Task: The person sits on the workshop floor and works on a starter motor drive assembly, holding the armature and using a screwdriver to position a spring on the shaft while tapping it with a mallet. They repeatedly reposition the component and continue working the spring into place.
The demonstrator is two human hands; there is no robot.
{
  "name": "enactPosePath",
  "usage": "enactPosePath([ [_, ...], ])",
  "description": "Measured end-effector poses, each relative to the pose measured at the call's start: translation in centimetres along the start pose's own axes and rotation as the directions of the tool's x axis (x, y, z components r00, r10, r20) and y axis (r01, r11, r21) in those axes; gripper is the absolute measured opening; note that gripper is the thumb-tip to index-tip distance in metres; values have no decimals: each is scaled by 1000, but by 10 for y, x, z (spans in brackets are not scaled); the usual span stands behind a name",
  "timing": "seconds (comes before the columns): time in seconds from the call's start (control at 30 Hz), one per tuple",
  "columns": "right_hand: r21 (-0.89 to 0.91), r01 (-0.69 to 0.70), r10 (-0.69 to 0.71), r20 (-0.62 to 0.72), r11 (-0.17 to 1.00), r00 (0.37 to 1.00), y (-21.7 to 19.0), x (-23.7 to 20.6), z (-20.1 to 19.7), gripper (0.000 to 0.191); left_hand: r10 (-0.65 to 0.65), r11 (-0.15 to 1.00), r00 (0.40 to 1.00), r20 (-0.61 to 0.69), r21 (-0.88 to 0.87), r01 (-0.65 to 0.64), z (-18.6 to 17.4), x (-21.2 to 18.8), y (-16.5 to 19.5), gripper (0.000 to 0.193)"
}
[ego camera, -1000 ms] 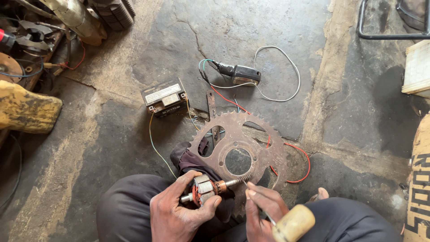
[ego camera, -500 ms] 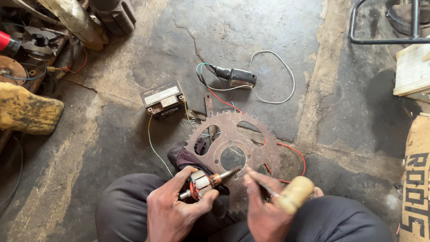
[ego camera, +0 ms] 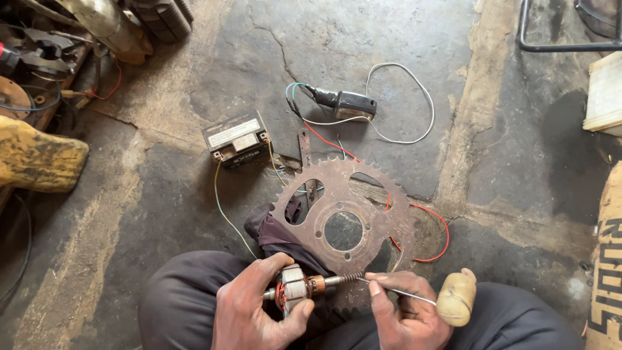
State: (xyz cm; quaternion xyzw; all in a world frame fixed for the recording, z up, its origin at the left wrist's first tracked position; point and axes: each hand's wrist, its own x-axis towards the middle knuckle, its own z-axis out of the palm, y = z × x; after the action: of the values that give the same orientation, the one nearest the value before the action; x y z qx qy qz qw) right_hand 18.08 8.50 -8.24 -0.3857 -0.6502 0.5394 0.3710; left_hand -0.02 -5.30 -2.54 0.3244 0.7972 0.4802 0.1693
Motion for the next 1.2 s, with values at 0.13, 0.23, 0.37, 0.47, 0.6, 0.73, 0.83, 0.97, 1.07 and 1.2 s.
enactPosePath([
  [0.13,-61,122,-117,75,991,990,0,0,0,13,52,998,999,14,32,-52,-1,-2,1,57],
  [0.23,-28,115,-112,94,993,989,-1,2,-2,13,99,994,995,14,38,-100,-2,-4,0,60],
  [0.37,-36,207,-202,99,978,974,-1,4,-2,12,197,980,980,9,38,-197,-2,-8,0,59],
  [0.47,-14,138,-137,58,990,989,0,4,-1,13,226,974,974,17,13,-226,-2,-8,-2,59],
  [0.6,-111,288,-277,103,951,955,1,3,-1,14,191,981,981,39,21,-192,-1,-10,-4,55],
  [0.73,-50,135,-132,47,990,990,4,-1,4,15,248,968,967,53,32,-250,-2,-12,-5,55],
  [0.83,1,135,-135,-6,991,991,6,-1,6,15,286,956,954,88,40,-291,-4,-12,-7,59],
  [0.97,78,141,-142,5,987,990,7,2,1,16,288,956,951,111,19,-292,-6,-13,-10,62],
  [1.07,13,169,-169,20,985,985,8,-1,1,16,283,958,953,107,9,-286,-4,-14,-11,62],
  [1.2,8,197,-197,15,980,980,9,-3,1,19,295,955,950,106,5,-297,-3,-14,-11,62],
])
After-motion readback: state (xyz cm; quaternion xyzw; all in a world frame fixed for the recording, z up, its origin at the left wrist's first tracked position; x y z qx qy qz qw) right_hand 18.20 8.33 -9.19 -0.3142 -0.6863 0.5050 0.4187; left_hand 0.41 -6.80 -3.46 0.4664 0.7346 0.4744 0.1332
